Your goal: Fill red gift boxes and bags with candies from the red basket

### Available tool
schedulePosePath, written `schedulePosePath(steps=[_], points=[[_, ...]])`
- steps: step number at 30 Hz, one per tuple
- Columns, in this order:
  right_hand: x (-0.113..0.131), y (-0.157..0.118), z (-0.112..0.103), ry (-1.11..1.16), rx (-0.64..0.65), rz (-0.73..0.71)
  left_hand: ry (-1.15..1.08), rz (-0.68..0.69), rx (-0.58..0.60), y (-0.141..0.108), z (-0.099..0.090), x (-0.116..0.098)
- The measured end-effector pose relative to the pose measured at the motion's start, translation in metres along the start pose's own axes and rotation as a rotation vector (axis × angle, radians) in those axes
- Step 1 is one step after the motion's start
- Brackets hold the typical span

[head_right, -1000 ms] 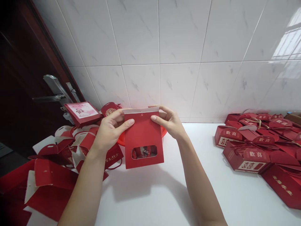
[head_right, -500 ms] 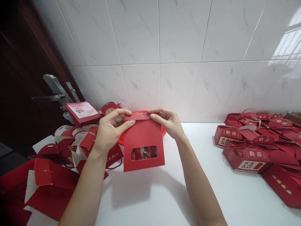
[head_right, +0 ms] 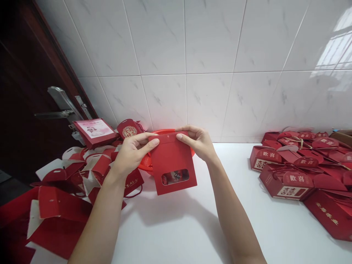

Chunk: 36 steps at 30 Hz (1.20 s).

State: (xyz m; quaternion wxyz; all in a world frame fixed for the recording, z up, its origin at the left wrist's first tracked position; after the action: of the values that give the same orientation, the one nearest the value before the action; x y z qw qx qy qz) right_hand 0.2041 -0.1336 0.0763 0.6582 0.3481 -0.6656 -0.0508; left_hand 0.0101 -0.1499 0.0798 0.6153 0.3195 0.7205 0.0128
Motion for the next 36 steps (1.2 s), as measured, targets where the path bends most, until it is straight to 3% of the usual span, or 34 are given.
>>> schedulePosePath(steps=[9,13,16,20,28,31,36], points=[[0.003,-0.006,0.009,-0.011,0.215,0.050,0.197,0.040,-0.046,-0.003,0.000,-0.009],[0.002,-0.021,0.006,-0.115,0.266,0.093,0.315,-0.060,0.144,-0.004,0.012,-0.009],[0.009,-0.044,-0.007,-0.282,0.251,0.111,0.369,-0.051,0.239,-0.007,0.019,-0.014],[0.029,-0.097,-0.042,-0.464,0.140,0.216,0.387,-0.011,0.230,-0.012,0.017,-0.023],[0.076,-0.224,-0.133,-0.609,-0.311,0.485,0.475,0.018,0.231,-0.016,0.012,-0.031],[0.082,-0.255,-0.162,-0.741,-0.460,0.509,0.505,0.027,0.242,-0.017,0.011,-0.030],[0.079,-0.287,-0.191,-0.941,-0.571,0.522,0.515,0.050,0.217,-0.020,0.002,-0.030]])
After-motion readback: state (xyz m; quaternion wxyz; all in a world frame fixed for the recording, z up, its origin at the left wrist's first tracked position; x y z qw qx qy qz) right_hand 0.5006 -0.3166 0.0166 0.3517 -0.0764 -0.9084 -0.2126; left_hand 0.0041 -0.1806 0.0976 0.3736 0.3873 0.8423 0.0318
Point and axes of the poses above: each hand's wrist, its own y-axis towards the middle knuckle, its own z-axis out of the palm, x = y × z, the point moved 6 cm from there along y, towards the middle knuckle, and after that the axes turned 13 degrees about x, right-handed, at the moved point
